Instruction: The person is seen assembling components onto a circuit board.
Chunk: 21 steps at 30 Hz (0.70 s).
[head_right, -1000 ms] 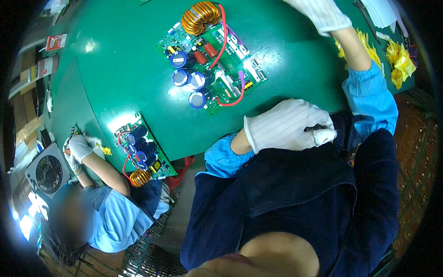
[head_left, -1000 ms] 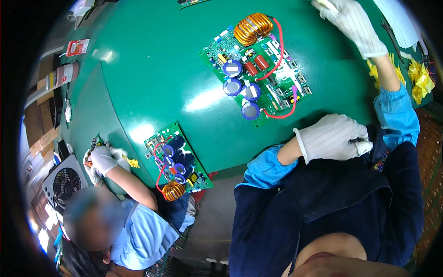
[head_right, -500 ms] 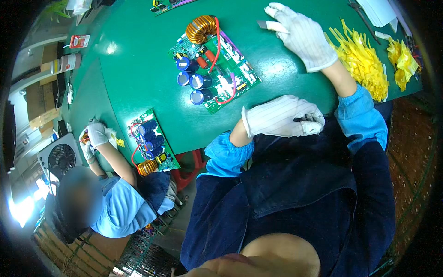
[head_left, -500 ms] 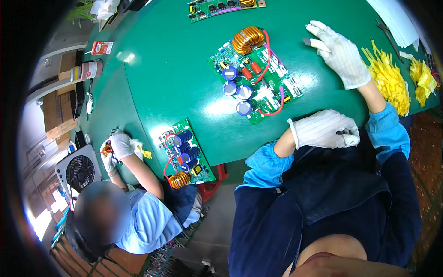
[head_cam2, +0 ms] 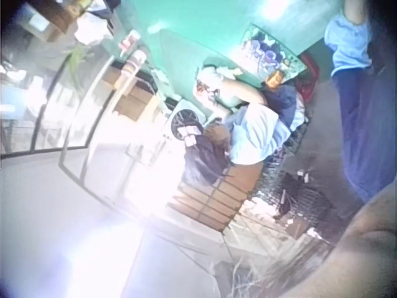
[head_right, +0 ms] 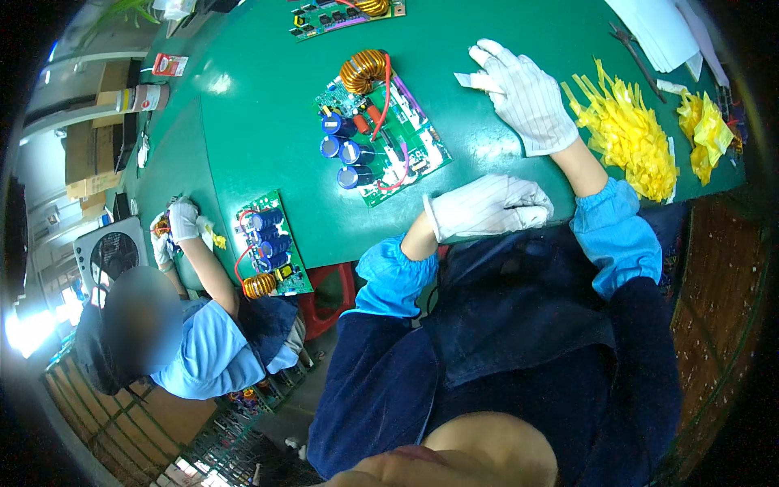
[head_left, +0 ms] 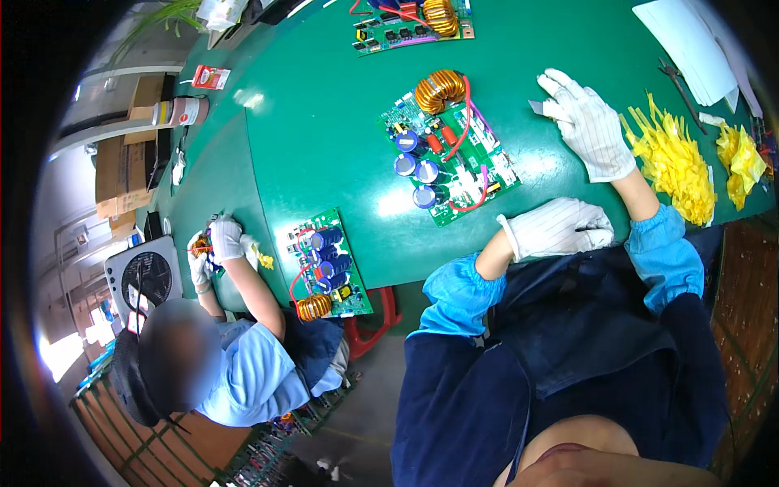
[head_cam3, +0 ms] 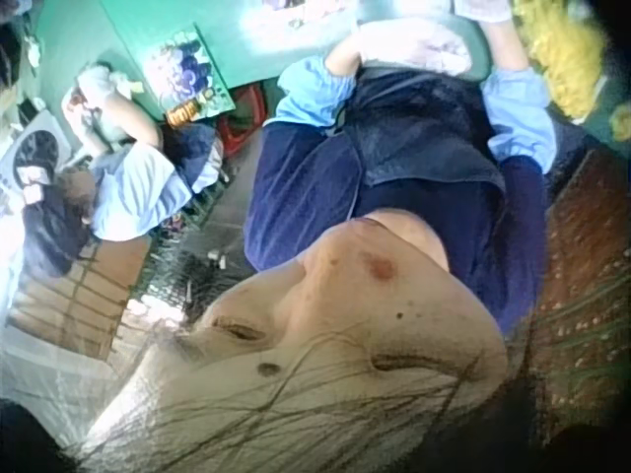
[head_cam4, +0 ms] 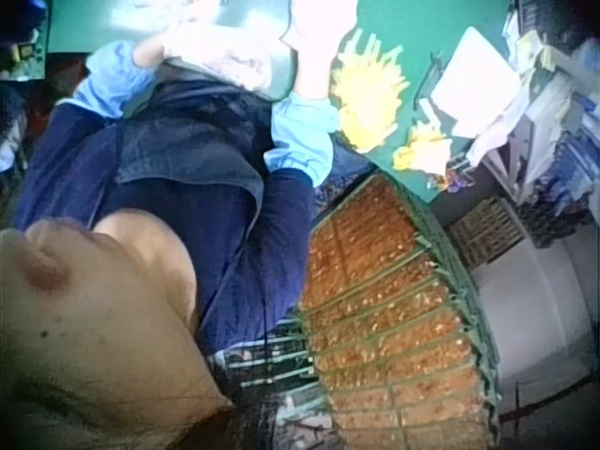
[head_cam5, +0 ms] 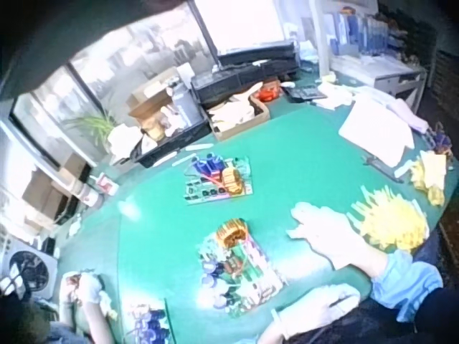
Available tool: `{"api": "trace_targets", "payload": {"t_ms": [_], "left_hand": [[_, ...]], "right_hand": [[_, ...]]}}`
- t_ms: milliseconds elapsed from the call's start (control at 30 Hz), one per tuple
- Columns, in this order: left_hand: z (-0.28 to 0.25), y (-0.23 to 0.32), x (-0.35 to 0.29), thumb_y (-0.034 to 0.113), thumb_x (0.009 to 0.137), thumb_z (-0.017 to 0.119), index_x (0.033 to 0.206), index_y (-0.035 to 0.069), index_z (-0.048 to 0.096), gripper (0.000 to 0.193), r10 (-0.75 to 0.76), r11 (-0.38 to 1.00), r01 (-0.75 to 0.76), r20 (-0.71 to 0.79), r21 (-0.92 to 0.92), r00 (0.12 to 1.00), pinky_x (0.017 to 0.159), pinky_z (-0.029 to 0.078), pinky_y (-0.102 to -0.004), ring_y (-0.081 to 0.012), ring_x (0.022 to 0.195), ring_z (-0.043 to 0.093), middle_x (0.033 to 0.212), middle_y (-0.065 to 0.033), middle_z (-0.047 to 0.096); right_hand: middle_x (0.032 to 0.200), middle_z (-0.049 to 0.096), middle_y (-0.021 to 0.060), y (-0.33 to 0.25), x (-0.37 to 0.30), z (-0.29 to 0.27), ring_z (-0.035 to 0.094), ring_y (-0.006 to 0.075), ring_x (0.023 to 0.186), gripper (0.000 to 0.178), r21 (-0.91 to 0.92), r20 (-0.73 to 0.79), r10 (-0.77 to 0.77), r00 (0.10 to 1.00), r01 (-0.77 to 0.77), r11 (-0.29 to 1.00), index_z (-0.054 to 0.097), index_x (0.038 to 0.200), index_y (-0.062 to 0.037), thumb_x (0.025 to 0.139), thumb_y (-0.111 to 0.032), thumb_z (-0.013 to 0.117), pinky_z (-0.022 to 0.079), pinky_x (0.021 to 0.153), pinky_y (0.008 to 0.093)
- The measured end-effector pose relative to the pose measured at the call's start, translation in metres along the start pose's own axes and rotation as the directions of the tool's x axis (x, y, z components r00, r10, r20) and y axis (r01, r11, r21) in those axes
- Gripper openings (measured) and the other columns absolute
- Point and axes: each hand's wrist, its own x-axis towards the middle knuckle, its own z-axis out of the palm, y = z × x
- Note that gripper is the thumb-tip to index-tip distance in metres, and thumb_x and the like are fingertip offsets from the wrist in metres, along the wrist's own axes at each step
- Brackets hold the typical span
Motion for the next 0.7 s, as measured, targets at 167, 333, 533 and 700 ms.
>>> {"api": "trace_targets", "payload": {"t_ms": [167, 333, 533, 700], "left_hand": [[-0.001, 0.005, -0.003, 0.03, 0.1, 0.062, 0.111, 0.001, 0.065, 0.031, -0.004, 0.995, 0.007, 0.025, -0.104, 1.0, 0.082, 0.052, -0.0359, -0.0221, 0.087, 0.065, 0.098, -0.0136, 0.07], [-0.004, 0.031, -0.022, 0.025, 0.098, 0.063, 0.112, 0.002, 0.066, 0.027, 0.026, 0.999, -0.028, -0.051, -0.032, 0.998, 0.083, 0.053, -0.0384, -0.0282, 0.094, 0.069, 0.102, -0.0153, 0.069], [-0.01, 0.051, -0.09, 0.013, 0.097, 0.06, 0.116, -0.002, 0.064, 0.024, 0.017, 0.973, -0.188, -0.773, -0.133, 0.634, 0.084, 0.053, -0.0345, -0.0218, 0.095, 0.067, 0.108, -0.0159, 0.069], [-0.019, 0.02, -0.107, 0.009, 0.098, 0.06, 0.125, -0.002, 0.057, 0.03, 0.108, 0.969, 0.226, -0.993, 0.095, -0.045, 0.088, 0.05, -0.0317, -0.018, 0.1, 0.062, 0.117, -0.0138, 0.063]], "right_hand": [[0.138, 0.056, 0.0039, -0.001, 0.003, -0.014, 0.063, 0.0261, 0.095, 0.033, 0.059, 0.078, -0.08, 0.994, 0.076, 0.995, 0.074, 0.11, -0.0294, 0.088, -0.015, 0.054, 0.056, 0.081, 0.035], [0.136, 0.058, 0.0052, -0.001, 0.003, -0.017, 0.063, 0.0272, 0.097, 0.034, 0.077, 0.049, -0.107, 0.993, 0.103, 0.992, 0.074, 0.107, -0.0289, 0.083, -0.011, 0.058, 0.054, 0.083, 0.0365], [0.136, 0.059, 0.0055, -0.006, 0.005, -0.02, 0.066, 0.0303, 0.094, 0.041, 0.127, 0.089, 0.055, 0.995, -0.066, 0.99, 0.061, 0.13, -0.0151, 0.089, -0.015, 0.058, 0.055, 0.082, 0.0381], [0.138, 0.058, 0.0062, -0.007, 0.01, -0.032, 0.066, 0.0327, 0.1, 0.044, 0.214, 0.221, 0.106, 0.969, -0.154, 0.965, 0.06, 0.13, -0.0141, 0.086, -0.012, 0.061, 0.055, 0.086, 0.0385]]}}
